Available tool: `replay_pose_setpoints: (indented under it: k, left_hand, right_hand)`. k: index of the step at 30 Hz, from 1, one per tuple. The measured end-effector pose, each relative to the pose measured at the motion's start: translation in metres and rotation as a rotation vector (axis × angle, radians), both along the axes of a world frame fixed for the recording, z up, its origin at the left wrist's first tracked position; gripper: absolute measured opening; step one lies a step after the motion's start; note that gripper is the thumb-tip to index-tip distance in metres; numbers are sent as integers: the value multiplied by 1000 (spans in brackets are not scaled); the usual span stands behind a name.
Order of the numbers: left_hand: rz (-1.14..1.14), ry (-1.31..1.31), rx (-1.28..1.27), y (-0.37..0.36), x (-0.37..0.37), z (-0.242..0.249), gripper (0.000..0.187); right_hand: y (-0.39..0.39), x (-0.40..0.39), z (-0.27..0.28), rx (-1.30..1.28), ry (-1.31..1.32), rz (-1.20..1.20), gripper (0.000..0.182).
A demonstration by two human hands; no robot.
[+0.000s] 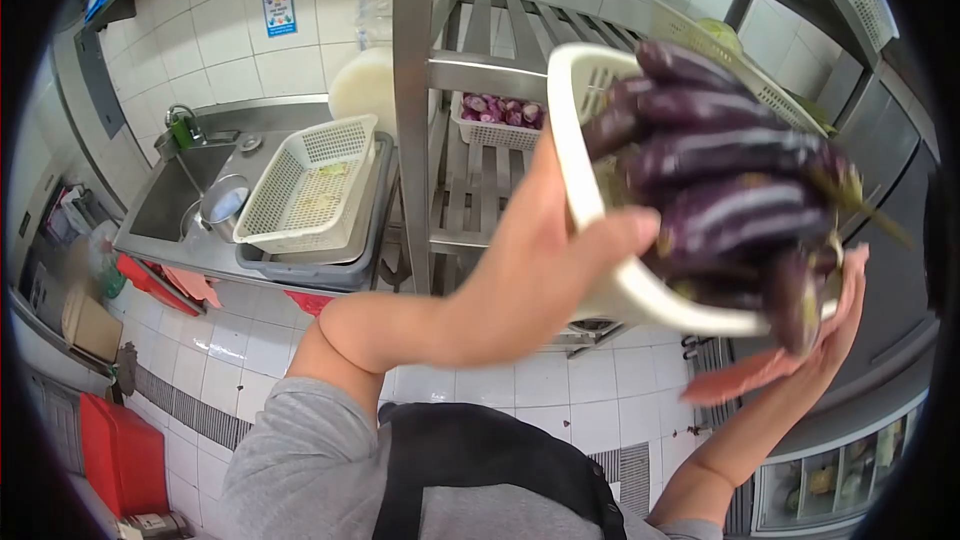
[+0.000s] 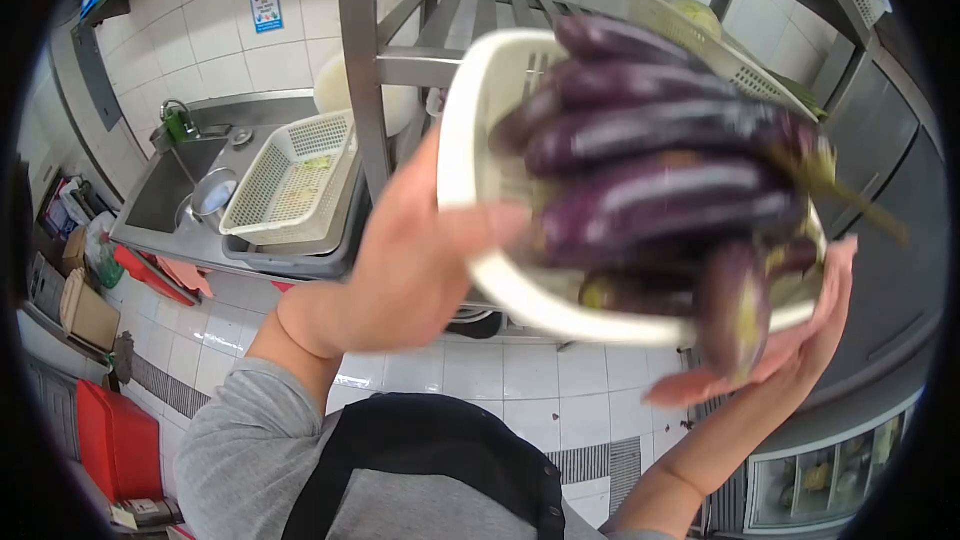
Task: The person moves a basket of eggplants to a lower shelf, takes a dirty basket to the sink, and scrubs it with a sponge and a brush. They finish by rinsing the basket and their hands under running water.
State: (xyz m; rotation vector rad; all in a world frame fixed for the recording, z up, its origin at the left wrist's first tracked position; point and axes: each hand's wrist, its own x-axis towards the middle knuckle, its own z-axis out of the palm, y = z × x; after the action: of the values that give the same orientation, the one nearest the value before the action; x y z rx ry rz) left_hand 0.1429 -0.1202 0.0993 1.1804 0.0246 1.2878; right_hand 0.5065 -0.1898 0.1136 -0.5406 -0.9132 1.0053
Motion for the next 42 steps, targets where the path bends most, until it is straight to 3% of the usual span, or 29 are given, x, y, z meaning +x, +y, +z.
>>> replay_pose_setpoints:
  k: [2, 6, 8, 12, 16, 18, 20, 24, 26, 30, 33, 35, 36, 37, 38, 39, 41, 42]
  left_hand:
    - [-6, -43, -85, -19, 4, -30, 76]
    - [-130, -19, -109, -21, -7, -91, 79]
    - [-34, 86, -155, -12, -15, -117, 82]
    - [67, 93, -375, 3, -32, -158, 84]
    - [232, 81, -414, 29, -49, -198, 77]
    - [311, 94, -408, 52, -53, -211, 75]
    - [420, 104, -404, 73, -51, -222, 73]
    - [520, 107, -415, 129, -31, -260, 63]
    - [485, 133, -432, 153, -27, -281, 68]
    - [581, 102, -473, 180, -27, -290, 59]
    - [732, 165, -470, 197, -25, -271, 44]
    - [789, 225, -553, 209, -22, -277, 45]
    - [838, 294, -622, 210, -21, -281, 50]
    - [896, 443, -604, 187, -14, -263, 57]
    - [852, 448, -514, 175, -11, -285, 59]
    - [858, 525, -430, 152, -11, -295, 59]
    - [830, 591, -189, 97, -20, -333, 58]
    - [691, 628, -230, 64, -32, -348, 57]
  right_hand:
    - [-33, -16, -28, -147, -31, -643, 46]
    - [-80, 7, -112, -225, -82, -700, 64]
    - [-75, -26, -140, -220, -110, -826, 58]
    - [-44, -35, -228, -267, -203, -756, 40]
    - [25, -66, -262, -308, -118, -518, 29]
    - [64, -77, -262, -296, -78, -487, 25]
    - [112, -66, -296, -334, -81, -433, 19]
    - [194, -51, -322, -331, -31, -334, 16]
    - [216, -48, -326, -401, 4, -372, 16]
    - [247, -59, -335, -426, 33, -448, 16]
    - [261, -63, -338, -357, -116, -395, 19]
    - [279, -67, -341, -335, -205, -456, 26]
    - [276, -72, -341, -341, -219, -443, 26]
    - [269, -82, -336, -331, -305, -599, 29]
    - [264, -92, -335, -314, -391, -756, 33]
    - [259, -100, -343, -205, -256, -824, 26]
    - [233, -124, -329, -240, -7, -834, 25]
    - [220, -130, -328, -251, -29, -814, 25]
